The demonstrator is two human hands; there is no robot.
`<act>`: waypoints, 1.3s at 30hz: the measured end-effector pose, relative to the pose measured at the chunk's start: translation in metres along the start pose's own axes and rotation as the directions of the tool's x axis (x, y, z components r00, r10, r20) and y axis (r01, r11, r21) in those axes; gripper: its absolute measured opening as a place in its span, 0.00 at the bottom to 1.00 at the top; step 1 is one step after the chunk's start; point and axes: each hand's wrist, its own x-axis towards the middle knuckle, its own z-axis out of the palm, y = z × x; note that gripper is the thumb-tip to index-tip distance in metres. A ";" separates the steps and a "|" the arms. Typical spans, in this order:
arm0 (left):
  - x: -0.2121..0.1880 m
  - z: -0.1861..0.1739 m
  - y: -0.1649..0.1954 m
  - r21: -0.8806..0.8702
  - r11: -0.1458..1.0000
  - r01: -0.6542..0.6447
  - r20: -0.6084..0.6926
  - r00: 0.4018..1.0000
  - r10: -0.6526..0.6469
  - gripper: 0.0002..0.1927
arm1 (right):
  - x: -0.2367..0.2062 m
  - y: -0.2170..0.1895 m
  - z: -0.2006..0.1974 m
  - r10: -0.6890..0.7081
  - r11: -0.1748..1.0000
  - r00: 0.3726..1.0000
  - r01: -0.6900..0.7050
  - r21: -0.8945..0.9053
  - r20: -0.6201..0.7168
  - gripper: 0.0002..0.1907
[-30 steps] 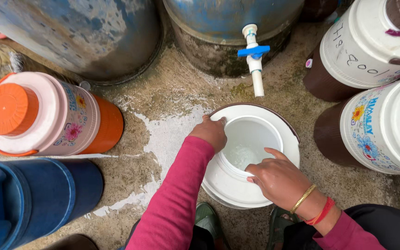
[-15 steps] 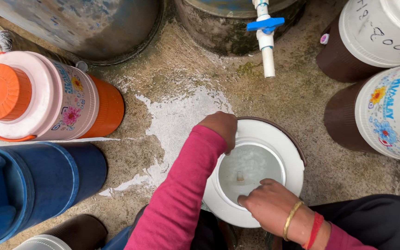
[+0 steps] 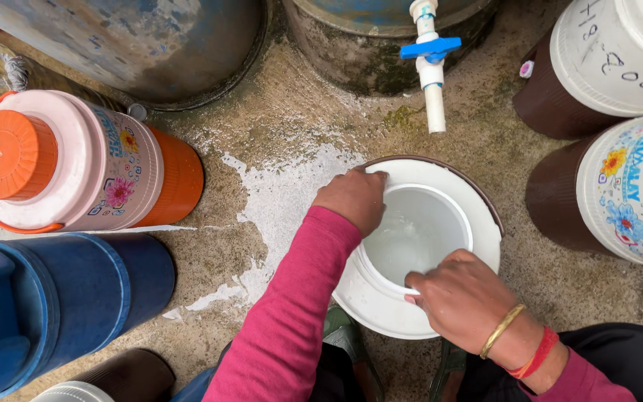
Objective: The person rinses a plastic water dispenser jug under a running tap, rotating it to wet the outer surface, then fills it with water, caps and shakes it, and empties it. They also rinse the brown lid and the spout area before refilling the jug.
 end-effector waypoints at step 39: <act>0.016 0.006 -0.032 -0.109 0.992 0.056 0.199 0.979 -0.034 0.39 | 0.022 0.094 0.075 0.850 0.092 0.512 -0.370 0.924 0.121 0.18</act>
